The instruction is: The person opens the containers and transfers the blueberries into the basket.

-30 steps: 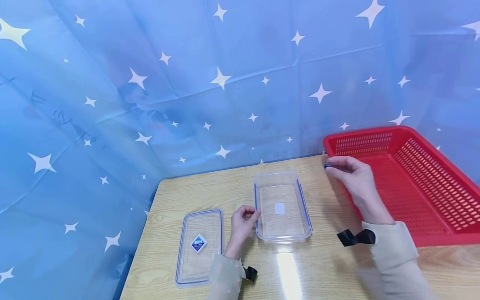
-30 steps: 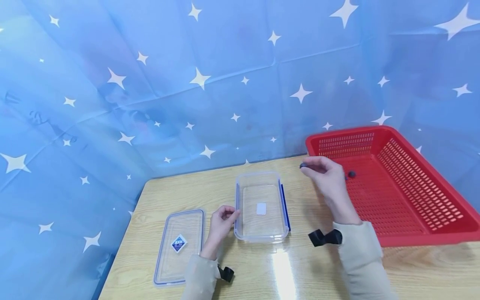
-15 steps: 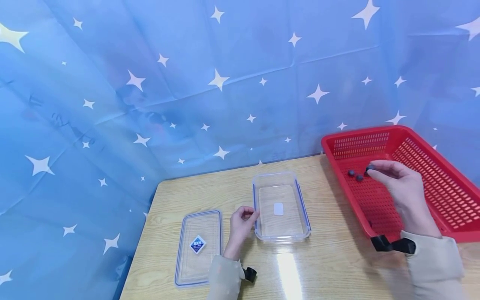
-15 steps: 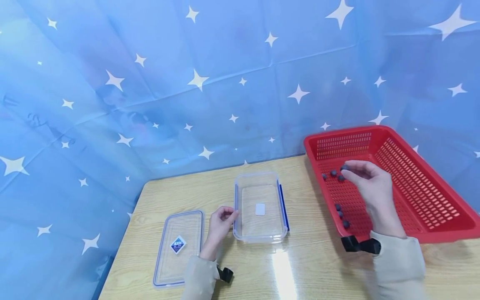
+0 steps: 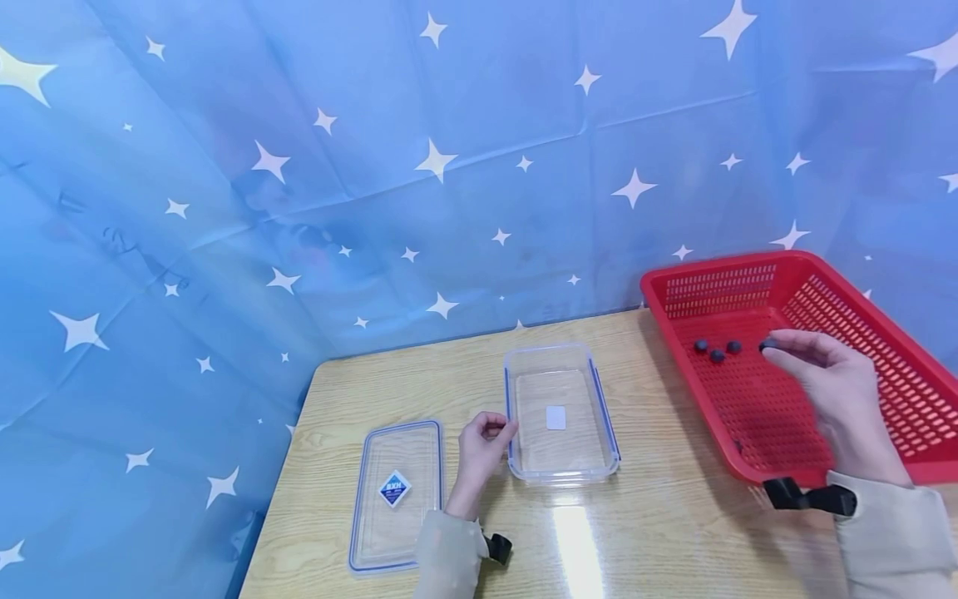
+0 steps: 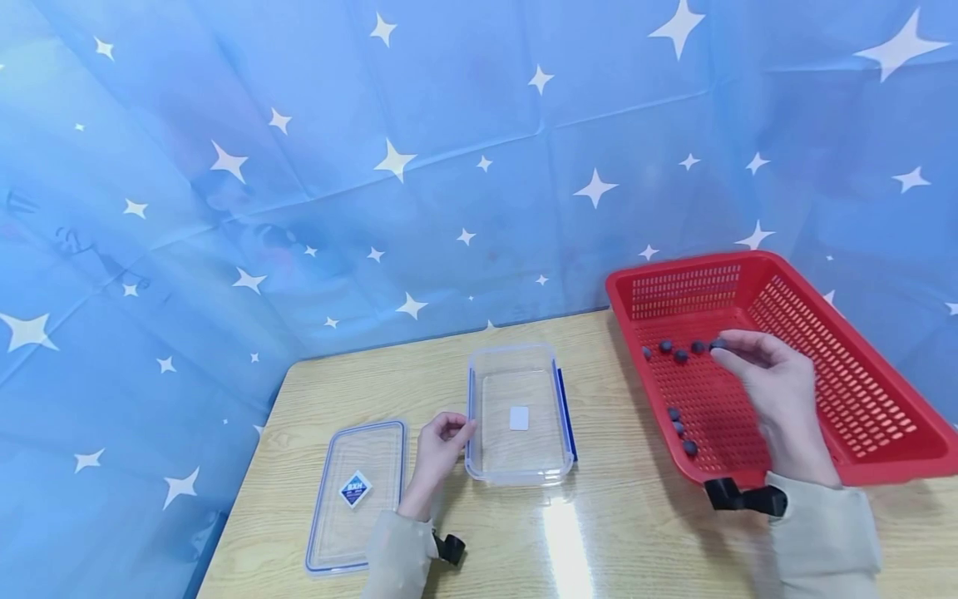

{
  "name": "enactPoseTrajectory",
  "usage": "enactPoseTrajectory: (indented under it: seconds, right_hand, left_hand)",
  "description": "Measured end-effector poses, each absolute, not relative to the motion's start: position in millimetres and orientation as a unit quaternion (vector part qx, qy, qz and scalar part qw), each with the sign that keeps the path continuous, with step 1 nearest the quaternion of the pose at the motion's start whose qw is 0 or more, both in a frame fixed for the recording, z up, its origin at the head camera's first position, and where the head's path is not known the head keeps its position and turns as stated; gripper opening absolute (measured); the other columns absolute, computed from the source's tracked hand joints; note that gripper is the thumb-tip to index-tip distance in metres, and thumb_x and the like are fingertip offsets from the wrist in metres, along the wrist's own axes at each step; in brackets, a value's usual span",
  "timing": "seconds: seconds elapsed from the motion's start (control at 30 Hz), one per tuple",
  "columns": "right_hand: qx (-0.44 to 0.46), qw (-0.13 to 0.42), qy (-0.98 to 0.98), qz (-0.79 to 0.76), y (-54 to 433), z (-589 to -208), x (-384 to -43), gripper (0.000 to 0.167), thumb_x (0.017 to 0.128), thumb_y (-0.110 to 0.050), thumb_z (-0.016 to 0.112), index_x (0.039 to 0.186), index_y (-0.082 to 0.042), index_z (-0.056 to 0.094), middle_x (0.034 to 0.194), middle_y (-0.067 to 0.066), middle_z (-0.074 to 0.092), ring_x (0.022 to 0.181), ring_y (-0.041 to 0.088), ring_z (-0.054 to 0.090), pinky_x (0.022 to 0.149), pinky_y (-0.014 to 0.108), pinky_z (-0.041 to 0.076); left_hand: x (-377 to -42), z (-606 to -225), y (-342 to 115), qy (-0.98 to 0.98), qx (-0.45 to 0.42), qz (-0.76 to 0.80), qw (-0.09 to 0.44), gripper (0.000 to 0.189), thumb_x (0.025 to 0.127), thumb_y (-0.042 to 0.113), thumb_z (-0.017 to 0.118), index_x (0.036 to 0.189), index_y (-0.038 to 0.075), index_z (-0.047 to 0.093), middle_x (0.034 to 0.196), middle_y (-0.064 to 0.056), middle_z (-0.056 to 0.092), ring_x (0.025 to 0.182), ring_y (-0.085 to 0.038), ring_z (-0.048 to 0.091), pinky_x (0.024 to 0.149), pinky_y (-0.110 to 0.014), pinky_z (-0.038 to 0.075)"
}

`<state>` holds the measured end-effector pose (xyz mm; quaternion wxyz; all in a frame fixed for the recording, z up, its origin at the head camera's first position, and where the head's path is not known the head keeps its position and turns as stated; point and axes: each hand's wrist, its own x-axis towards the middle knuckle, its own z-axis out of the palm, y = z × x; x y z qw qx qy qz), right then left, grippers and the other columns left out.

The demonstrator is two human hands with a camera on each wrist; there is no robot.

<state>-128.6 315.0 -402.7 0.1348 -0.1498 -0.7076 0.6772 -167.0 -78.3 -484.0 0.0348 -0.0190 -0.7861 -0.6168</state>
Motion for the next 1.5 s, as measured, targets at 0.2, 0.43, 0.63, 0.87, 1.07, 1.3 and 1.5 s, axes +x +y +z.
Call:
enactPoseTrajectory:
  seconds: [0.2, 0.43, 0.63, 0.87, 1.07, 1.3, 1.5]
  right_hand:
    - [-0.17, 0.133, -0.711, 0.67, 320.1, -409.9, -127.5, 0.035, 0.084, -0.023, 0.071, 0.118, -0.018, 0.064, 0.089, -0.026, 0.063, 0.084, -0.01, 0.054, 0.069, 0.007, 0.037]
    - [-0.197, 0.169, -0.715, 0.649, 323.8, -408.8, -114.3, 0.031, 0.086, -0.023, 0.068, 0.116, -0.021, 0.064, 0.09, -0.025, 0.06, 0.086, -0.007, 0.051, 0.066, 0.007, 0.036]
    - [-0.202, 0.238, -0.721, 0.619, 339.7, -421.4, -91.5, 0.016, 0.09, -0.009, 0.06, 0.095, -0.024, 0.064, 0.081, -0.023, 0.06, 0.071, -0.009, 0.056, 0.06, 0.003, 0.042]
    - [-0.254, 0.351, -0.654, 0.621, 412.8, -523.0, -86.7, 0.023, 0.085, -0.002, 0.065, 0.103, -0.017, 0.064, 0.086, -0.015, 0.061, 0.067, -0.006, 0.057, 0.052, 0.006, 0.045]
    - [-0.413, 0.321, -0.631, 0.573, 424.4, -549.3, -74.2, 0.035, 0.09, -0.018, 0.062, 0.119, -0.031, 0.049, 0.102, -0.021, 0.043, 0.087, -0.009, 0.04, 0.059, -0.001, 0.035]
    - [-0.362, 0.354, -0.573, 0.644, 416.0, -549.6, -59.8, 0.03, 0.09, -0.014, 0.062, 0.119, -0.022, 0.054, 0.098, -0.013, 0.056, 0.073, -0.007, 0.054, 0.054, 0.002, 0.04]
    - [-0.297, 0.382, -0.559, 0.674, 416.7, -550.4, -54.2, 0.04, 0.089, -0.003, 0.059, 0.127, -0.013, 0.054, 0.098, -0.008, 0.061, 0.071, -0.003, 0.059, 0.056, 0.004, 0.043]
  left_hand:
    - [-176.5, -506.4, -81.7, -0.786, -0.014, -0.617, 0.033, 0.014, 0.082, 0.009, 0.071, 0.084, -0.003, 0.063, 0.077, -0.004, 0.061, 0.069, -0.01, 0.055, 0.06, -0.015, 0.047]
    - [-175.4, -506.8, -82.4, -0.789, -0.019, -0.613, 0.038, 0.014, 0.081, 0.008, 0.071, 0.084, -0.004, 0.062, 0.077, -0.004, 0.061, 0.069, -0.009, 0.055, 0.06, -0.016, 0.047]
    - [-175.1, -506.6, -81.5, -0.79, -0.011, -0.613, 0.03, 0.015, 0.082, 0.01, 0.071, 0.084, -0.003, 0.063, 0.078, -0.005, 0.061, 0.071, -0.01, 0.055, 0.061, -0.015, 0.047]
    - [-173.6, -502.0, -81.2, -0.796, -0.008, -0.604, 0.037, 0.014, 0.082, 0.004, 0.069, 0.085, -0.007, 0.061, 0.079, -0.011, 0.062, 0.071, -0.016, 0.057, 0.059, -0.015, 0.047]
    - [-174.0, -501.8, -81.5, -0.798, -0.006, -0.601, 0.039, 0.013, 0.082, 0.001, 0.068, 0.085, -0.009, 0.061, 0.079, -0.015, 0.062, 0.072, -0.021, 0.058, 0.059, -0.015, 0.046]
    - [-172.4, -503.5, -83.1, -0.792, -0.008, -0.61, 0.032, 0.014, 0.082, 0.009, 0.071, 0.084, -0.003, 0.063, 0.078, -0.005, 0.062, 0.071, -0.01, 0.056, 0.061, -0.017, 0.047]
    - [-172.1, -505.2, -82.5, -0.791, -0.012, -0.61, 0.043, 0.014, 0.082, 0.007, 0.07, 0.084, -0.004, 0.063, 0.078, -0.007, 0.062, 0.07, -0.011, 0.056, 0.06, -0.016, 0.047]
